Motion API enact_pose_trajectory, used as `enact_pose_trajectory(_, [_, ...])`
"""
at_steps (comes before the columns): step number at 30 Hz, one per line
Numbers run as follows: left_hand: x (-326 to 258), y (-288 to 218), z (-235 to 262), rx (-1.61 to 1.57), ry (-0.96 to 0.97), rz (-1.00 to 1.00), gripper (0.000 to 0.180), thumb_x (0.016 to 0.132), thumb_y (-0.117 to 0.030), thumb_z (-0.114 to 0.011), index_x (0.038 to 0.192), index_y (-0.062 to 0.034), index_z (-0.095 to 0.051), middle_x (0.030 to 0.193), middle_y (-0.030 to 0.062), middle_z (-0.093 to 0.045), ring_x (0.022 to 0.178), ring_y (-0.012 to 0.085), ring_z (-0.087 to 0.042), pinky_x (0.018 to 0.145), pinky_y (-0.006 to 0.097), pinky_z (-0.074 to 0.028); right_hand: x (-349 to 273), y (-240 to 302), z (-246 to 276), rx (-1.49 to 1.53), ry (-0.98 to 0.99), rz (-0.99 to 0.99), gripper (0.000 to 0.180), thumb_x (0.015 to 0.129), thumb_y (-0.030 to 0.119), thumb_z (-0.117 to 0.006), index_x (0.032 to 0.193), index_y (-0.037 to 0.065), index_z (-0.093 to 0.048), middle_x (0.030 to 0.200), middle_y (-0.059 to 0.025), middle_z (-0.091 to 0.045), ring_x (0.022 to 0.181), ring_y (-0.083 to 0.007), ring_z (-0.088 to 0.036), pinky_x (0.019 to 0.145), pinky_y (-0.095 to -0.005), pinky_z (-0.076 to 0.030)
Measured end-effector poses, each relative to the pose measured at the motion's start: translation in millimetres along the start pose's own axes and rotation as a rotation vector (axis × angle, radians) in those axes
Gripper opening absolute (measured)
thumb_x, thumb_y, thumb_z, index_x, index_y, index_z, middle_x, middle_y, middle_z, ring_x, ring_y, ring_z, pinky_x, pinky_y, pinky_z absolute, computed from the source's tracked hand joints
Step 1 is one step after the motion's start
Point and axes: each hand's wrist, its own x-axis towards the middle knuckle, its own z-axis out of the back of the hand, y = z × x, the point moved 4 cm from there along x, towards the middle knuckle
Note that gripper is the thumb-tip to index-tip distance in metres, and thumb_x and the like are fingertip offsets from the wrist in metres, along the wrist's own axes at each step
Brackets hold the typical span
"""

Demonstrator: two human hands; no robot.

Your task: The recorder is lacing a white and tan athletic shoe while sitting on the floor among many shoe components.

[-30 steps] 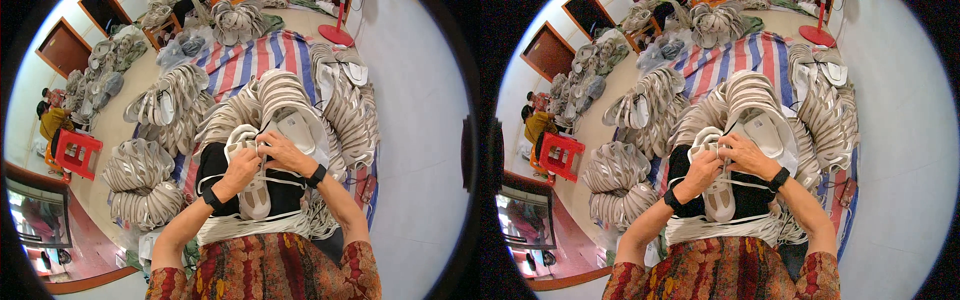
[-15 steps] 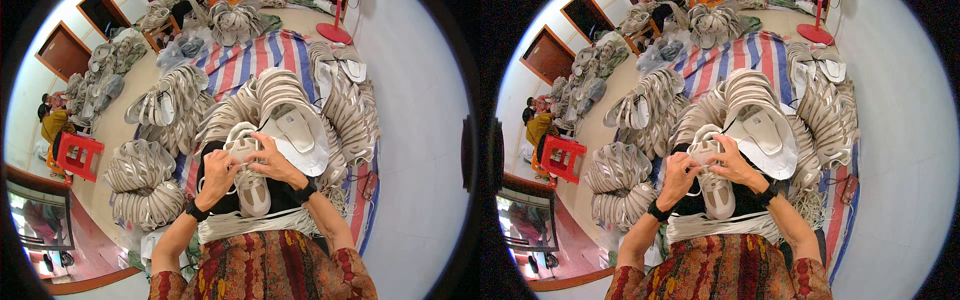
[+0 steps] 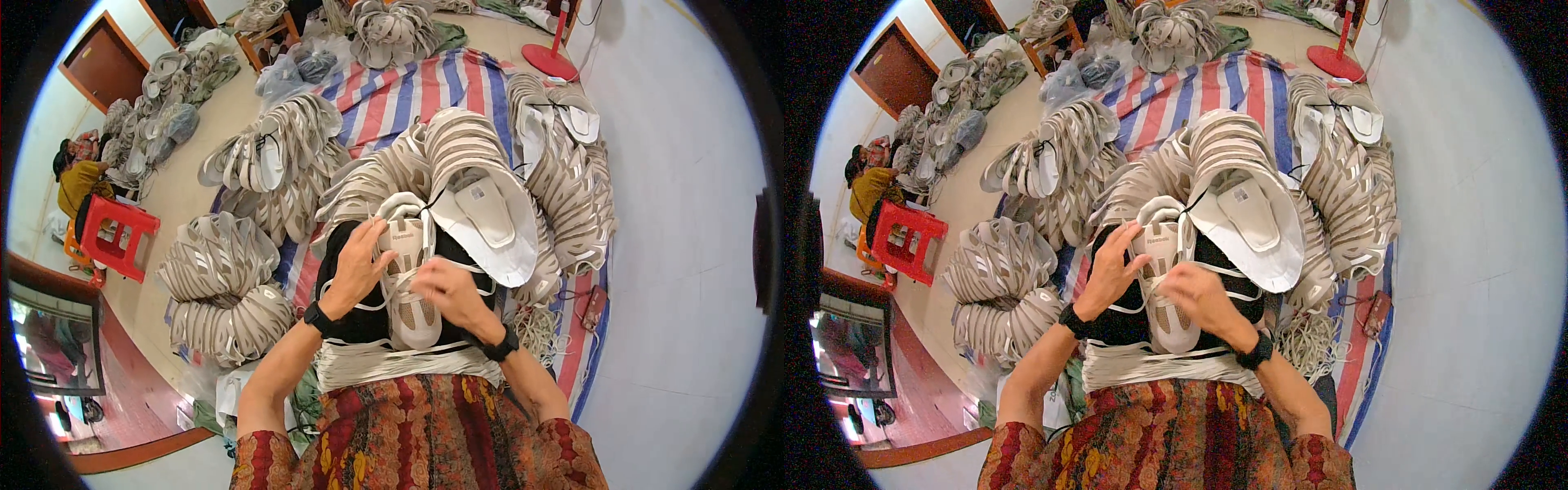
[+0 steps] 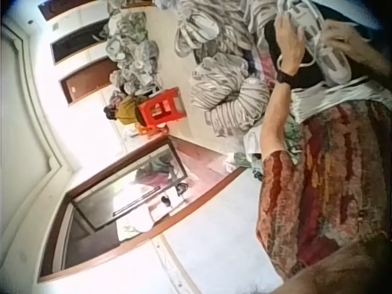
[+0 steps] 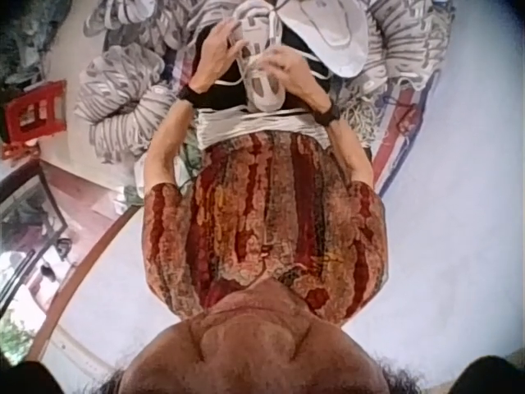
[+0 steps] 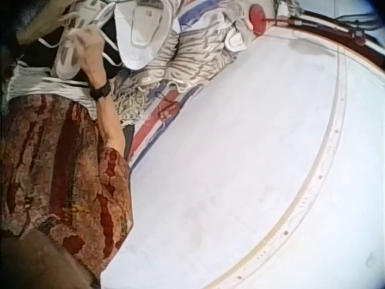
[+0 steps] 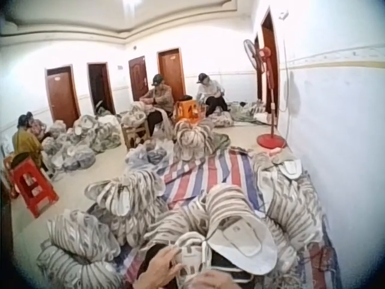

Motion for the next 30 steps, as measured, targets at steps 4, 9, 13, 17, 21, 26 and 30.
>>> enact_pose_trajectory(4, [4, 9, -4, -0.100, 0.112, 0.055, 0.050, 0.067, -0.007, -0.071, 0.113, 0.0011, -0.051, 0.110, 0.0184, -0.055, 0.101, 0.0321, -0.053, 0.087, 0.034, -0.043, 13, -27, 2, -0.218, -0.155, -0.113, 0.012, 0.077, 0.007, -0.057, 0.088, 0.003, -0.061, 0.079, -0.0114, -0.056, 0.071, -0.0283, -0.056, 0.063, -0.0354, -0.046])
enact_pose_trajectory(9, [5, 10, -6, -0.114, 0.186, 0.112, 0.054, 0.064, -0.006, -0.073, 0.113, 0.0015, -0.050, 0.110, 0.0187, -0.055, 0.099, 0.0316, -0.054, 0.086, 0.034, -0.044, 11, -22, -9, -0.435, -0.179, -0.017, 0.010, 0.075, 0.004, -0.058, 0.084, 0.002, -0.058, 0.073, -0.0113, -0.051, 0.066, -0.0267, -0.056, 0.057, -0.0349, -0.045])
enact_pose_trajectory(13, [6, 8, -6, -0.071, 0.177, 0.137, 0.054, 0.063, -0.005, -0.073, 0.112, 0.0012, -0.051, 0.109, 0.0181, -0.055, 0.098, 0.0310, -0.055, 0.085, 0.033, -0.044, 17, -18, -14, -0.722, -0.074, -0.021, 0.008, 0.070, 0.005, -0.056, 0.077, 0.002, -0.054, 0.076, -0.0111, -0.051, 0.058, -0.0271, -0.057, 0.052, -0.0342, -0.047])
enact_pose_trajectory(17, [4, 10, -5, -0.107, 0.175, 0.170, 0.053, 0.063, -0.005, -0.072, 0.111, 0.0007, -0.051, 0.108, 0.0176, -0.056, 0.098, 0.0310, -0.055, 0.084, 0.033, -0.044, 26, -19, -13, -0.655, -0.050, 0.028, 0.004, 0.070, 0.004, -0.055, 0.073, 0.003, -0.054, 0.072, -0.0115, -0.051, 0.056, -0.0266, -0.058, 0.048, -0.0345, -0.046])
enact_pose_trajectory(21, [2, 15, -6, -0.128, 0.151, 0.149, 0.053, 0.063, -0.004, -0.072, 0.111, 0.0007, -0.051, 0.108, 0.0180, -0.056, 0.097, 0.0311, -0.056, 0.084, 0.033, -0.044, 26, -28, -13, -0.568, -0.020, -0.001, 0.003, 0.072, 0.005, -0.055, 0.075, 0.003, -0.055, 0.073, -0.0121, -0.051, 0.061, -0.0284, -0.058, 0.052, -0.0369, -0.046])
enact_pose_trajectory(26, [-2, 17, -12, -0.100, 0.100, 0.118, 0.054, 0.063, -0.003, -0.072, 0.112, 0.0002, -0.051, 0.106, 0.0184, -0.056, 0.096, 0.0318, -0.056, 0.082, 0.033, -0.045, 29, -50, -14, -0.005, 0.069, -0.294, 0.009, 0.076, 0.009, -0.055, 0.082, 0.003, -0.057, 0.078, -0.0130, -0.053, 0.072, -0.0331, -0.055, 0.064, -0.0411, -0.044])
enact_pose_trajectory(30, [-3, 17, -14, -0.048, 0.058, 0.086, 0.054, 0.063, -0.003, -0.072, 0.112, 0.0000, -0.050, 0.105, 0.0181, -0.056, 0.095, 0.0323, -0.056, 0.082, 0.033, -0.045, 28, -37, -19, -0.125, -0.058, -0.075, 0.009, 0.077, 0.008, -0.055, 0.082, 0.001, -0.057, 0.076, -0.0145, -0.053, 0.070, -0.0334, -0.054, 0.063, -0.0400, -0.043])
